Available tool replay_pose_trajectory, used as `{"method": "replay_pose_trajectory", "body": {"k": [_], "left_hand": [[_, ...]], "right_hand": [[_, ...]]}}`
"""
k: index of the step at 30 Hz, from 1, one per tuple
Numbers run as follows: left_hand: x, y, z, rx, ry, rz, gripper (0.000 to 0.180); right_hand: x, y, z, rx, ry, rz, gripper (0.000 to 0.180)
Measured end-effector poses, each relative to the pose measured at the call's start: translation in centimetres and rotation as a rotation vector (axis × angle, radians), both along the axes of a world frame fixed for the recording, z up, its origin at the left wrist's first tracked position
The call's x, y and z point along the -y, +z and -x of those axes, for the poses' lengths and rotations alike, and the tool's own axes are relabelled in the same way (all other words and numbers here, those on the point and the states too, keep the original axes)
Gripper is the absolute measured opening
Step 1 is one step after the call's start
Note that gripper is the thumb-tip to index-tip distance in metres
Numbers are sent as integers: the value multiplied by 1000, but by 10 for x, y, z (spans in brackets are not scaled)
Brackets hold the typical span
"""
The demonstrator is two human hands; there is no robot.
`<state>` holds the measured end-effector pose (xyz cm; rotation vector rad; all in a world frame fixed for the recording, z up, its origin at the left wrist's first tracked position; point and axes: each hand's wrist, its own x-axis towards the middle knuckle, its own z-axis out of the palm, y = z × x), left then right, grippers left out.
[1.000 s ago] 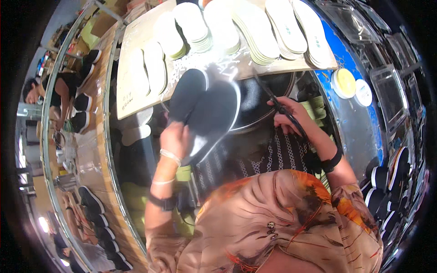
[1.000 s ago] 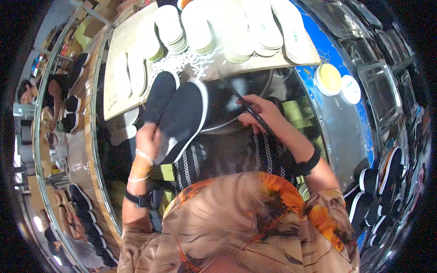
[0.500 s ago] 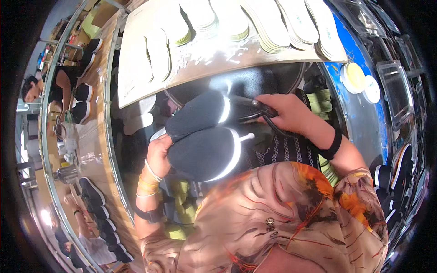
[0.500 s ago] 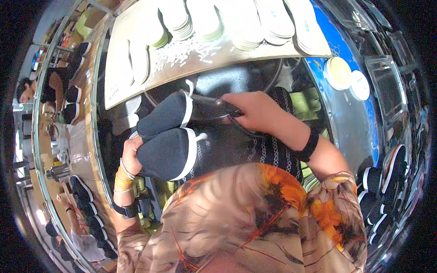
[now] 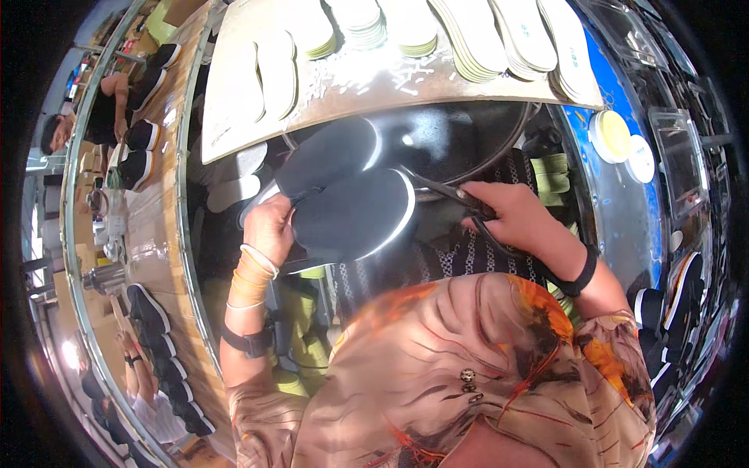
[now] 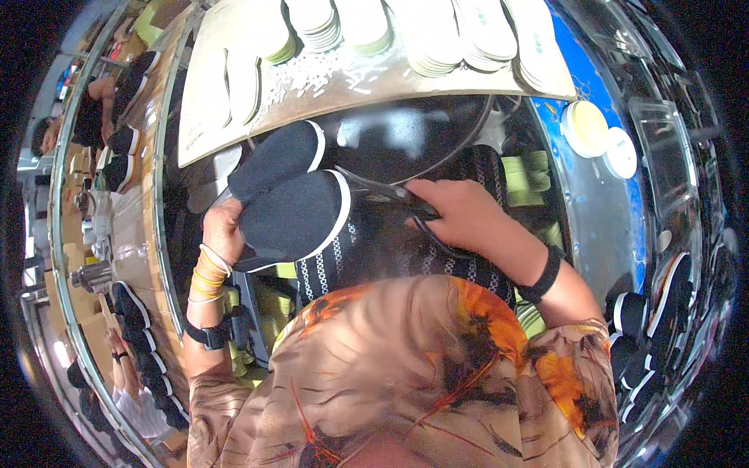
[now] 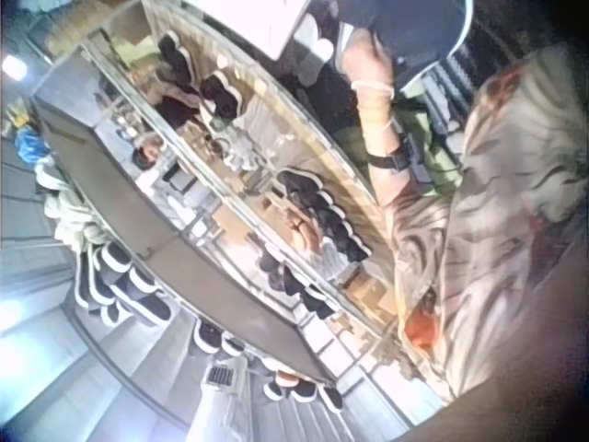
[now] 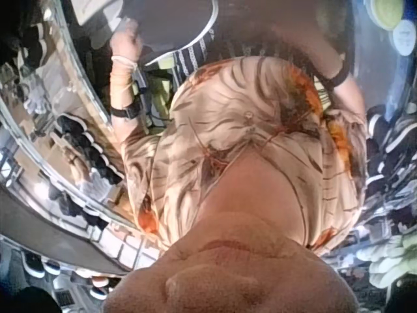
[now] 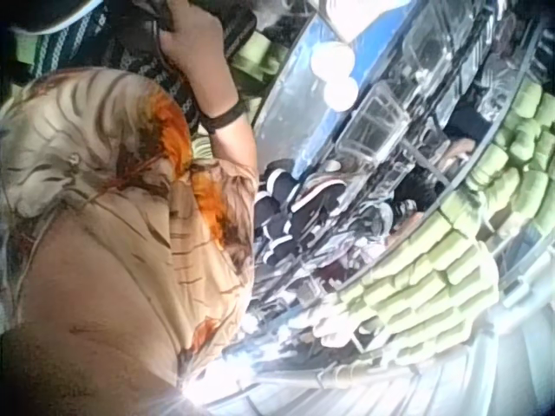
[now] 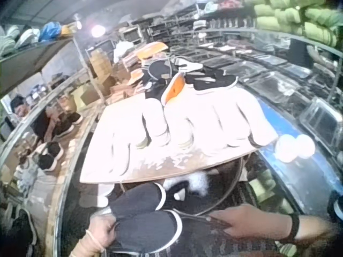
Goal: Trimming excess material from shoe soles with scissors and inserting insoles.
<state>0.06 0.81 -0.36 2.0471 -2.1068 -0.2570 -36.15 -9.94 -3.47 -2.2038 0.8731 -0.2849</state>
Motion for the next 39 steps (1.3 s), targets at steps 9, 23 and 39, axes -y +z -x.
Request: {"method": "replay_pose_trajectory", "body": {"k": [9,23,39], "left_hand": [[0,-45,9,-1422,184,32,19],[-6,-110,12,-1916,257,-17,27],[-10,-129,20,-1584,19,-110,40]], "right_hand": [[-8,8,-29,84,82,50,59],[-12,-5,-46,58,-3,210,51],[-12,9,-42,208,105,138,52]]}}
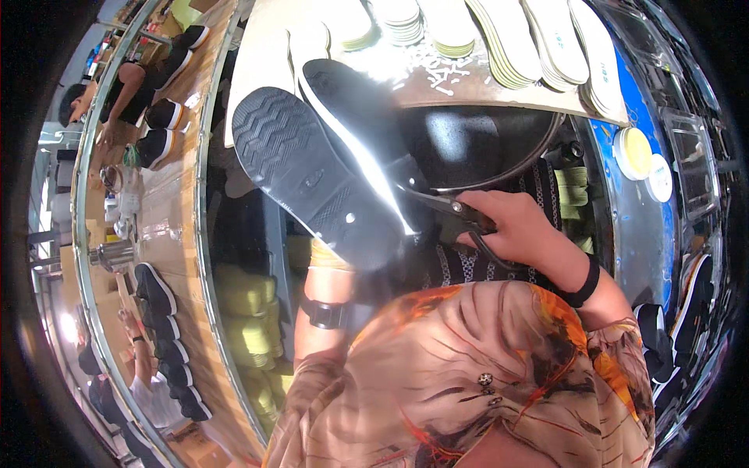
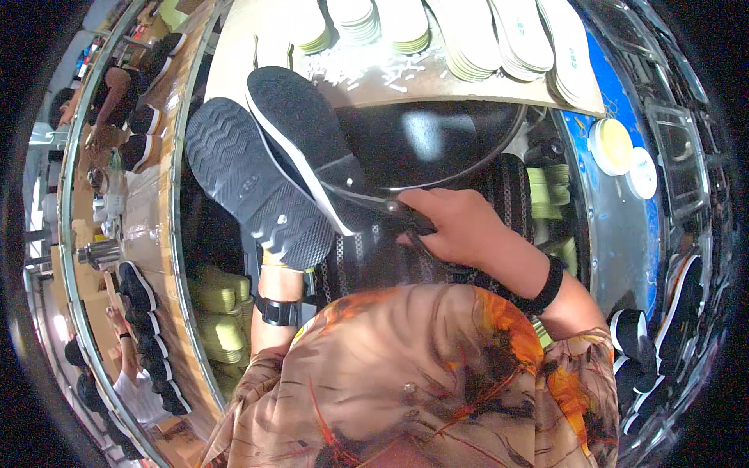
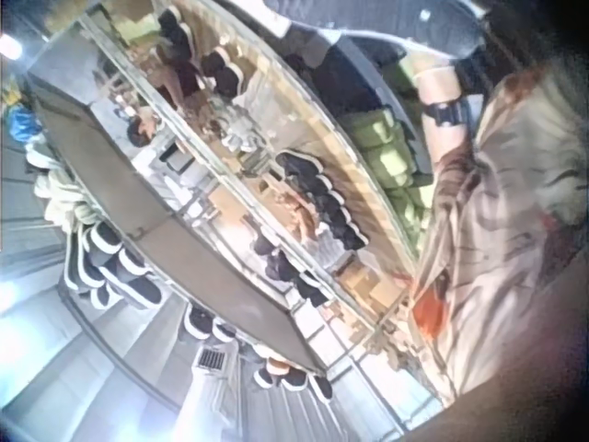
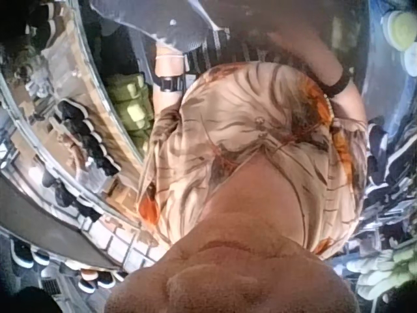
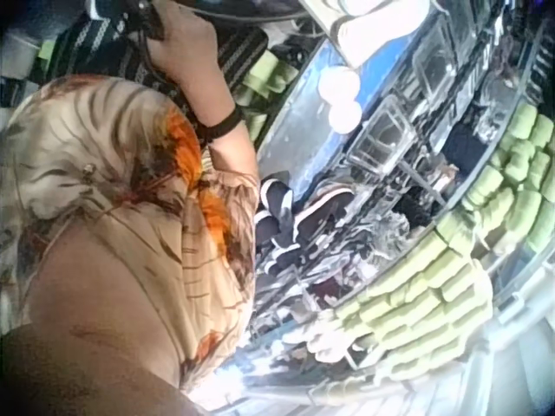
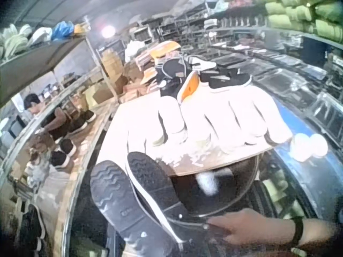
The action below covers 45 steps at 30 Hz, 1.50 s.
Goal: Trimming excess material from shoe soles with scissors and inserting insoles.
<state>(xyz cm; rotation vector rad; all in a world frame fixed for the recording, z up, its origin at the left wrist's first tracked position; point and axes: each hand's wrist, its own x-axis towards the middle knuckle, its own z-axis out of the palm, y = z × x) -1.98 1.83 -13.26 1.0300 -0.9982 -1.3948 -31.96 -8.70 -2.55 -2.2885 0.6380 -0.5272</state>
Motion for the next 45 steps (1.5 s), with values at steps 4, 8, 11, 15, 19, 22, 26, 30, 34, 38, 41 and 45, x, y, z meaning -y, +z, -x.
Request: {"method": "replay_pose_trajectory", "body": {"k": [4,8,11,15,19,22,26,30,34,38,41,45], "left_hand": [[19,28,30,-1011,-153,-5,44],[30,54,49,-868,11,-55,46],[29,62,50,-838,24,-109,49],[43,55,35,-371,409,-224,39],[71,61,27,1161,538,233,18],[85,84,36,1423,284,-88,20],[76,115,48,1437,236,-225,23],[51,124,36,1503,-110,80,38],[38,124,17,1633,-458,-9,46],[33,152,12,1663,-166,539,37],[31,213,6,1664,82,676,34],[41,332,-44,1913,481,915,33]], "right_hand": [[-4,15,-2,-17,19,199,58],[-4,13,-15,-174,-14,198,59],[-4,-1,-23,-161,-24,-15,54],[1,-22,-5,21,52,-103,46],[18,-42,33,134,-285,-207,49],[31,-56,52,165,-392,-159,49],[34,-60,64,96,-402,-37,50],[25,-49,62,36,-414,-55,52],[12,-39,58,40,-396,-130,52],[6,-33,62,110,-420,-221,56],[10,-21,67,154,-445,-423,63],[24,1,64,89,-414,-447,60]]}}
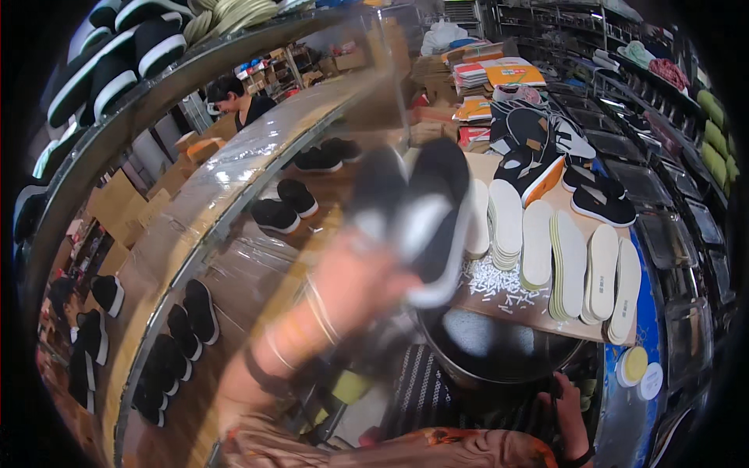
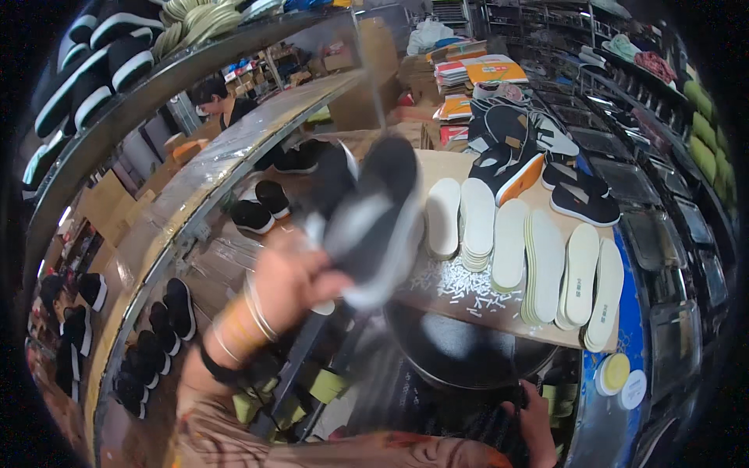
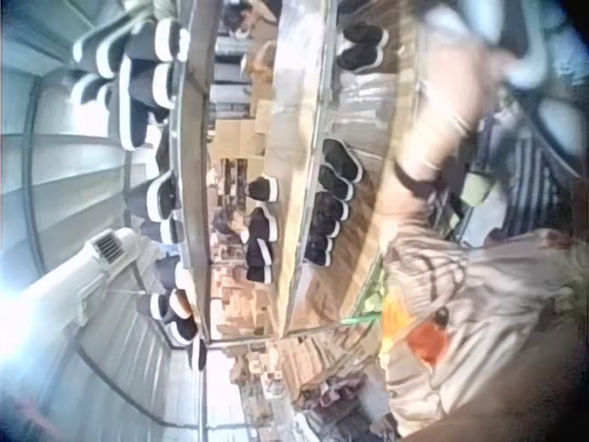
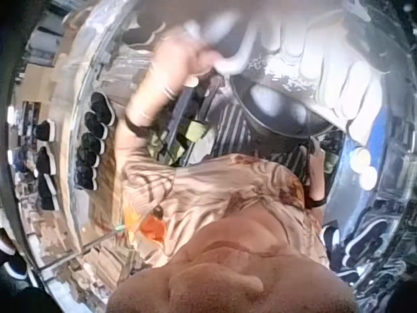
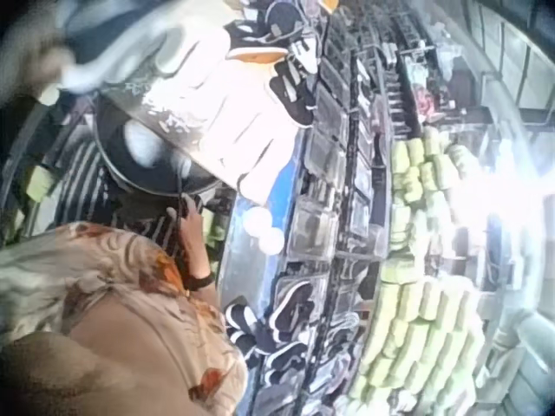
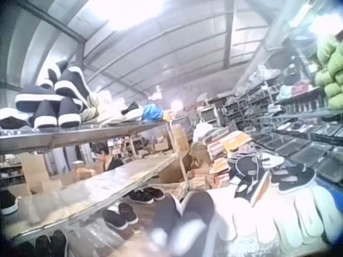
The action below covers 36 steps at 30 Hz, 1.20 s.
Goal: Trimming excess material from shoe soles with scissors and inserting insoles.
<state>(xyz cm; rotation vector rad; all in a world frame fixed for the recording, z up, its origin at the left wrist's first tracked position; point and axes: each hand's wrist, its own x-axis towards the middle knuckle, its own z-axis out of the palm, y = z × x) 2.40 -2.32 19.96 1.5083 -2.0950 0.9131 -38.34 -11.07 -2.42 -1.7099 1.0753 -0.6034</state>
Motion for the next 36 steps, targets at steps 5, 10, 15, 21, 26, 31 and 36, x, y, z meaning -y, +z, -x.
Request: {"method": "replay_pose_trajectory", "body": {"k": [5,10,15,21,26,31,36], "left_hand": [[63,127,-118,-126,760,-3,42],[125,98,-203,85,497,534,37],[120,-54,-235,-204,364,-1023,38],[73,-156,-204,-511,283,-770,35],[79,-212,-66,-771,-101,-911,23],[73,-276,44,-645,-281,-1186,25],[72,-314,69,-683,-5,-871,28]], "right_hand": [[16,26,-24,-145,-2,64,51],[26,32,-57,-298,-11,90,49],[43,19,-86,-412,82,74,54],[64,16,-119,-409,96,-133,57],[72,30,-98,-376,241,-418,57],[71,45,24,-309,-129,113,52],[58,59,251,-1016,-943,376,51]]}}
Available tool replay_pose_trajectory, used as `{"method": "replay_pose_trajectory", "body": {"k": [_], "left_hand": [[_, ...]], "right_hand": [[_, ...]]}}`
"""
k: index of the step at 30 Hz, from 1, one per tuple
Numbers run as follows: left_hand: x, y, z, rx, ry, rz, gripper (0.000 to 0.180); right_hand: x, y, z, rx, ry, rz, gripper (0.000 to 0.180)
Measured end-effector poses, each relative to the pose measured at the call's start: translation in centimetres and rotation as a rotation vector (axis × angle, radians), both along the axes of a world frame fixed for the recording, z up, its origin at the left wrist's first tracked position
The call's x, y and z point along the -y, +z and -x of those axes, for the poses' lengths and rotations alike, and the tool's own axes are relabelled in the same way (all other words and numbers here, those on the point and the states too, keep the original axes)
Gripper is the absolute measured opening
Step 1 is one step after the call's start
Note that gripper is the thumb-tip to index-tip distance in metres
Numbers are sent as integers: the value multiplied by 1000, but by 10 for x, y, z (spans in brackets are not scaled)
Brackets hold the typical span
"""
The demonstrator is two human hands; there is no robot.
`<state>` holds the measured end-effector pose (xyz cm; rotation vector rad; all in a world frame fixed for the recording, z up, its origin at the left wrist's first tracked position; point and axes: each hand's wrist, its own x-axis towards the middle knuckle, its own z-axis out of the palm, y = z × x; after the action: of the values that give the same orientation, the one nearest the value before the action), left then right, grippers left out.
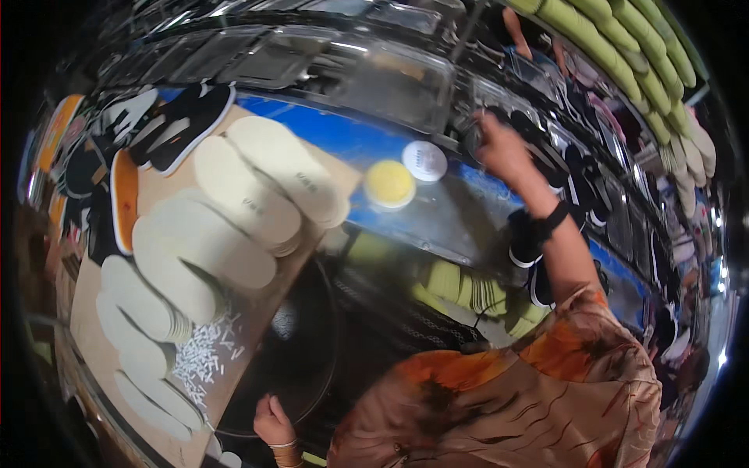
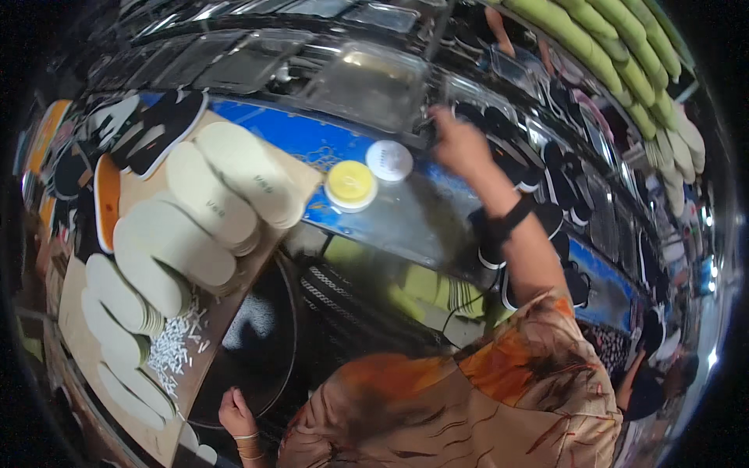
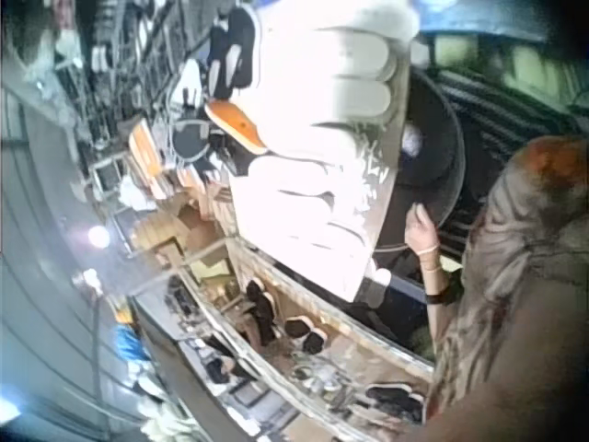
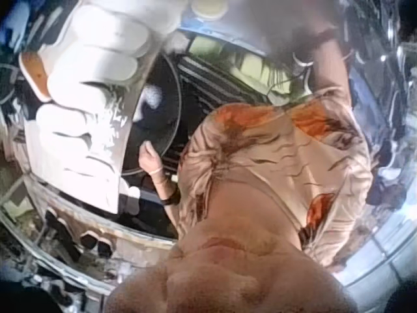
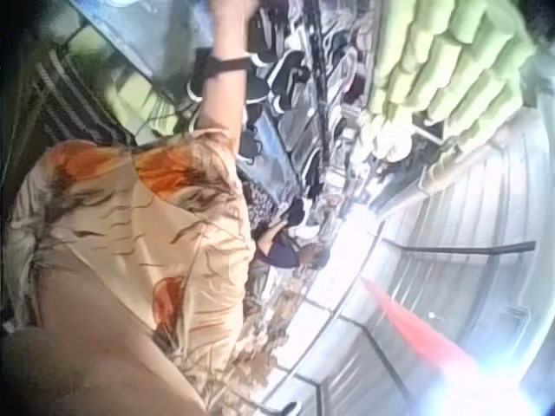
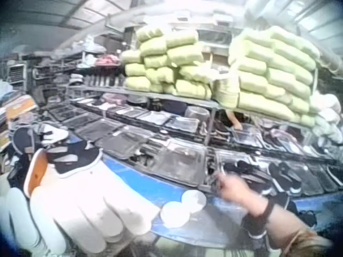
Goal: Trimming excess material from shoe soles with scissors and inserting insoles.
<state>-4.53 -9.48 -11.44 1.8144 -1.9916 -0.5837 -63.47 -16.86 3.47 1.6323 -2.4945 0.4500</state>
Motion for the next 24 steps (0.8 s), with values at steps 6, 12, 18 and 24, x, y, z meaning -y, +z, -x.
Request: {"method": "replay_pose_trajectory", "body": {"k": [6,12,18,24], "left_hand": [[6,4,3,146,49,-44,31],[5,8,9,139,121,-122,32],[-3,2,-5,129,119,26,25],[2,44,19,-542,190,-268,28]], "right_hand": [[-74,-29,169,-150,-622,-315,51],[-80,-59,253,59,-379,-180,56],[-47,5,206,583,95,180,48],[-53,53,-51,745,502,467,48]]}}
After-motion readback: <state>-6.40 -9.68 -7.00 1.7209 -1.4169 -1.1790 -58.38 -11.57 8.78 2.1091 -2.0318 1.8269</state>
